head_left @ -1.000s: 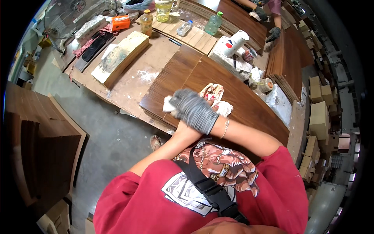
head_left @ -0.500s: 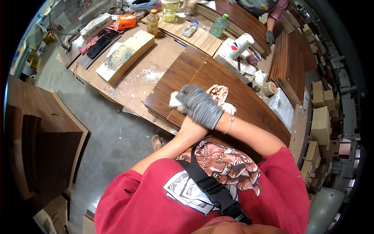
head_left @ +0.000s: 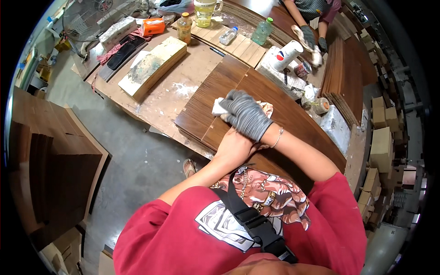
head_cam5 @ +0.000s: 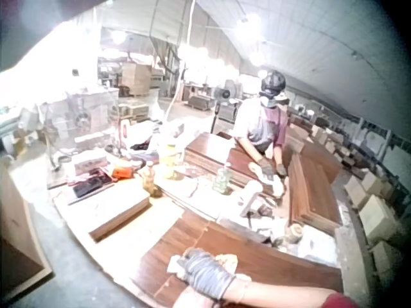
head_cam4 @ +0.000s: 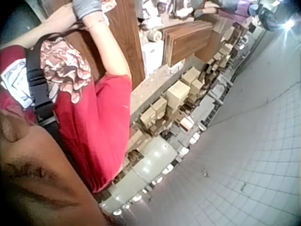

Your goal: The person wipes a wooden panel with a cloth. The person applies a liquid from a bottle to a pad and wipes the surface and edges of the panel before lifting it.

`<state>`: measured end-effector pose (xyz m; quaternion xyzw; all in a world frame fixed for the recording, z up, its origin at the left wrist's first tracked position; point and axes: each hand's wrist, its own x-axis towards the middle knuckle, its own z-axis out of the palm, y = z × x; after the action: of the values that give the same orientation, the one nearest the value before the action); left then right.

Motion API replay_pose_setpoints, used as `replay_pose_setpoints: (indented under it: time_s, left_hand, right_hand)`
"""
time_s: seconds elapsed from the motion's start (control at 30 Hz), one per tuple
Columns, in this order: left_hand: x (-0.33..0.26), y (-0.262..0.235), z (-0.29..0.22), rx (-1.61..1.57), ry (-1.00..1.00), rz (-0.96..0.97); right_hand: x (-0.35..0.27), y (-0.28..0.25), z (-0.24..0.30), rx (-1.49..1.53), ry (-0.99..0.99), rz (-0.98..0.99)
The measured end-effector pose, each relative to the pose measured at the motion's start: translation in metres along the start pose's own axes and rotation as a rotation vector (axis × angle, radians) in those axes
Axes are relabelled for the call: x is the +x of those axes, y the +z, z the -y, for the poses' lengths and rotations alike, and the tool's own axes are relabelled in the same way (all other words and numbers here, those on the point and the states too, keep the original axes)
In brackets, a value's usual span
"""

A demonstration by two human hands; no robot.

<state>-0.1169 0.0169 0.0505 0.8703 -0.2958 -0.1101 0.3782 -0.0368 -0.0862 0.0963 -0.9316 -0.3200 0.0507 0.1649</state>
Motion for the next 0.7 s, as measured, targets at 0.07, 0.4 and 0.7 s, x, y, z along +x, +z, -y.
replay_pose_setpoints:
  time_s: [0.07, 0.4, 0.7]
  left_hand:
    - [0.003, 0.009, 0.007, 0.095, 0.06, 0.052]
    - [-0.002, 0.023, 0.01, -0.022, 0.144, -0.225]
    - [-0.005, 0.023, 0.01, -0.058, 0.107, -0.215]
  right_hand:
    - [0.005, 0.01, -0.008, -0.069, 0.05, 0.013]
    - [-0.013, 0.02, 0.023, 0.194, -0.075, 0.142]
    - [-0.017, 0.035, 0.02, 0.236, -0.08, 0.054]
